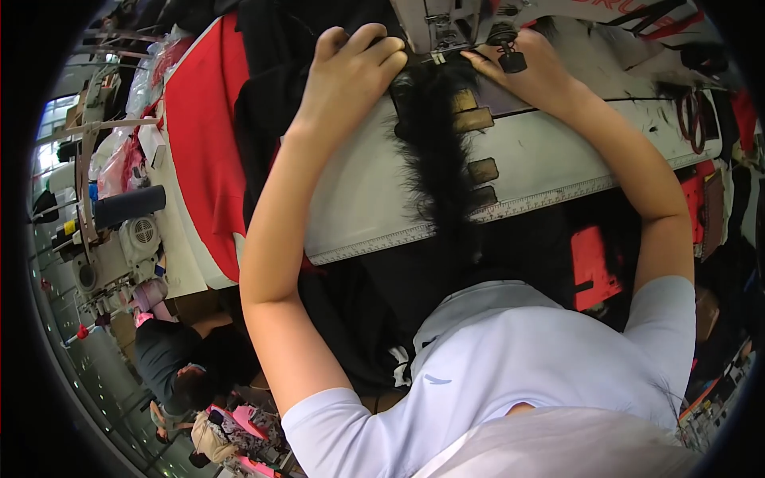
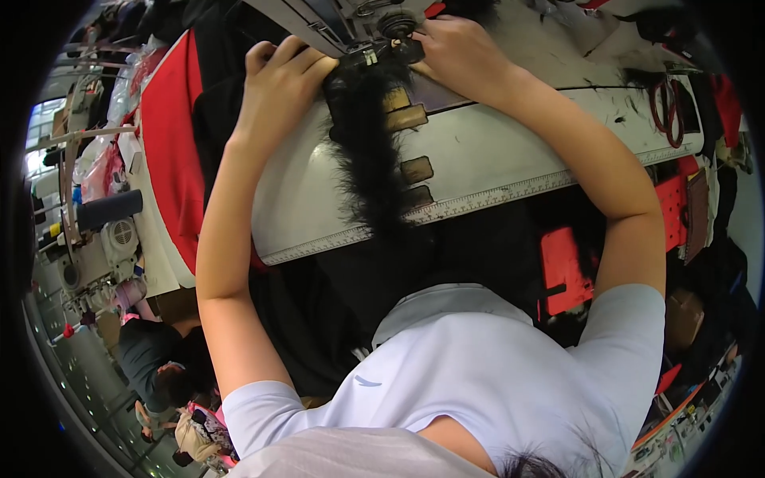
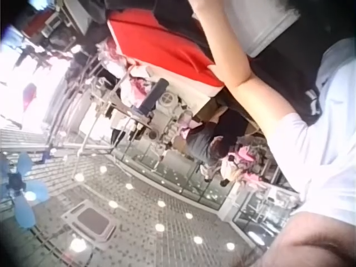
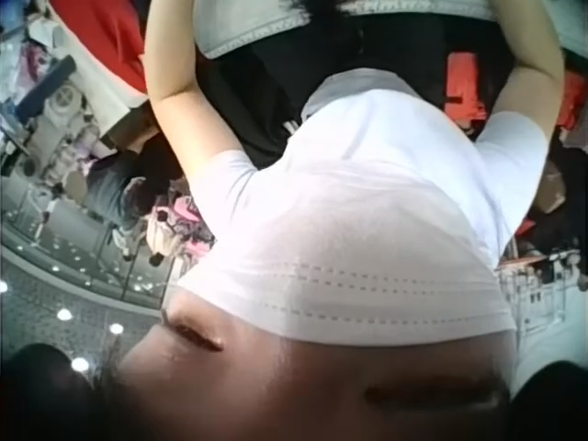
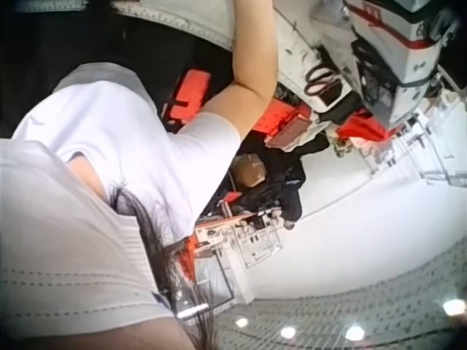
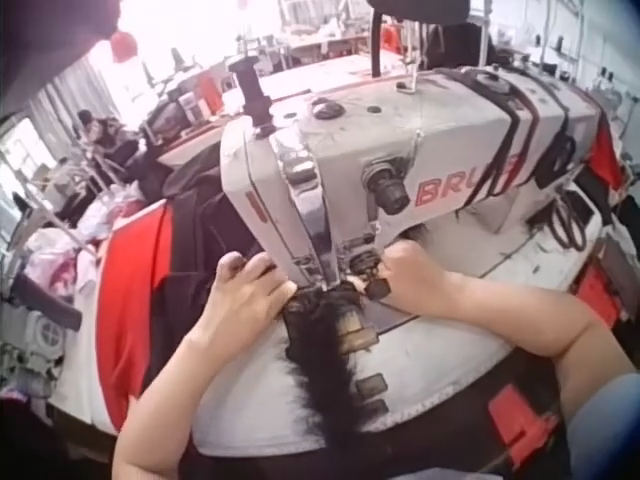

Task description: Attaching black fur trim to a black garment using an industrial sewing machine.

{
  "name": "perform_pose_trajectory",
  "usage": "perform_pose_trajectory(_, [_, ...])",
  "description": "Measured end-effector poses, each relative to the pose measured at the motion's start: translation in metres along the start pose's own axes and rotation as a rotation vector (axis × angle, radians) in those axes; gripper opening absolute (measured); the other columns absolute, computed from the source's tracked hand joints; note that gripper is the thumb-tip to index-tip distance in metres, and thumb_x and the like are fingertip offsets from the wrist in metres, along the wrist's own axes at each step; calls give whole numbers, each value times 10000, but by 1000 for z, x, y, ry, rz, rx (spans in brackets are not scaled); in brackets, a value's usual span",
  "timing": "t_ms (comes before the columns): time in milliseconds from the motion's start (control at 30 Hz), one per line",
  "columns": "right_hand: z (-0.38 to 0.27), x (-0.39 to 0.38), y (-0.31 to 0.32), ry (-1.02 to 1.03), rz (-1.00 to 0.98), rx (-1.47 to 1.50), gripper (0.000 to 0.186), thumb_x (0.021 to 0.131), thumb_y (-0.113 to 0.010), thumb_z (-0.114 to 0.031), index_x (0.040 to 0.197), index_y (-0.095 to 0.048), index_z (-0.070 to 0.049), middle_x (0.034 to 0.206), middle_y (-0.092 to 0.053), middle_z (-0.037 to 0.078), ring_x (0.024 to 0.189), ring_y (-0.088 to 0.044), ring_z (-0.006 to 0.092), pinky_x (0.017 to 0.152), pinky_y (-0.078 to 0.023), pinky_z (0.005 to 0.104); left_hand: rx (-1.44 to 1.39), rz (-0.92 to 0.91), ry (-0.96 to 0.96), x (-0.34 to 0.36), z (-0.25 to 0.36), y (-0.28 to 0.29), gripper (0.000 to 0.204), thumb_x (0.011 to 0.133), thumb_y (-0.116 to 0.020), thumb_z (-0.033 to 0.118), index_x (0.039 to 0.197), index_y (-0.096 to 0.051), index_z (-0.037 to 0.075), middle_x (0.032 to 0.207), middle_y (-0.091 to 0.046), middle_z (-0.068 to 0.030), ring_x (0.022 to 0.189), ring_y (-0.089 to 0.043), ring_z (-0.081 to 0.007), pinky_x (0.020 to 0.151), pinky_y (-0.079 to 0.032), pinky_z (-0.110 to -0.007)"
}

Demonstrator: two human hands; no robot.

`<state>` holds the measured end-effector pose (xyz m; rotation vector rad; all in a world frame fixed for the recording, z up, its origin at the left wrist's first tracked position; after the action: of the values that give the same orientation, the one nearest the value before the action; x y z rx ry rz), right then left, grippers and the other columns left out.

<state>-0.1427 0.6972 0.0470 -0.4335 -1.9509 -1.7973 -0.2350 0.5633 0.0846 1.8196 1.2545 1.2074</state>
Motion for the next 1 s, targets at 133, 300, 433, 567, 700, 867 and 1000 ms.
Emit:
perform_pose_trajectory(133, [-2, 5, 7, -3, 6, 27, 261, 800, -733, -246, 825, -639, -4, 708, -570, 117, 698, -584, 297, 639, -473, 379, -392, -44, 175, -8, 0, 7, 137, 794, -643, 150, 918, -681, 105, 943, -670, 38, 1061, -565, -137, 951, -331, -393])
perform_pose_trajectory(300, [2, 5, -1, -1, -56, 23, 261, 805, -713, -223, 946, -670, -6, 799, -596, 92, 776, -631, 248, 702, -516, 358, -150, -18, 439, -5, 37, 12, 266, 817, -670, 344, 898, -629, 94, 910, -604, -28, 968, -542, -228, 935, -335, -441])
perform_pose_trajectory(433, [22, 0, -3, -26, -219, -89, 159, 784, -700, -164, 881, -658, -44, 795, -615, 102, 793, -620, 278, 726, -505, 374, 90, -2, 358, 0, 34, 4, 166, 819, -658, 234, 958, -648, 143, 917, -606, 14, 992, -544, -187, 936, -338, -400])
perform_pose_trajectory(567, [21, -7, 27, 46, -165, -21, 175, 707, -711, -93, 870, -656, -57, 808, -629, 99, 785, -628, 299, 753, -509, 386, -60, 75, 113, 1, 31, -2, 201, 830, -632, 172, 1027, -674, 174, 968, -627, 75, 1016, -544, -120, 931, -341, -344])
perform_pose_trajectory(700, [-10, -9, 45, 210, -20, -270, 255, 717, -725, -156, 951, -665, -73, 970, -633, 37, 940, -607, 241, 890, -491, 395, -189, 145, 183, 0, 30, -7, 226, 806, -664, 162, 1031, -684, 173, 978, -626, 79, 960, -562, -98, 889, -336, -329])
perform_pose_trajectory(867, [-43, 4, 22, 313, -59, -107, 363, 765, -629, -131, 1122, -668, -186, 984, -644, 5, 1004, -597, 196, 902, -502, 322, -204, 188, 234, -1, 30, -6, 218, 789, -690, 158, 1008, -680, 161, 931, -601, 71, 911, -566, -101, 868, -336, -335])
perform_pose_trajectory(1000, [-44, 2, 25, 254, 7, -19, 340, 793, -640, -143, 1128, -668, -191, 981, -647, 8, 965, -611, 189, 860, -515, 312, -278, 207, 312, -3, 22, -6, 177, 783, -713, 169, 954, -667, 154, 902, -583, 70, 876, -566, -106, 859, -339, -335])
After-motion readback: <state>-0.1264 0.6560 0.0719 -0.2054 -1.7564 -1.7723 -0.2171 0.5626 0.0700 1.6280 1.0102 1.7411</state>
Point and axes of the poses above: each hand's wrist, its own x-axis towards the middle knuckle, its own y-axis out of the back of the hand, z = x × y, the point moved 8 cm from there along x, towards the middle knuckle
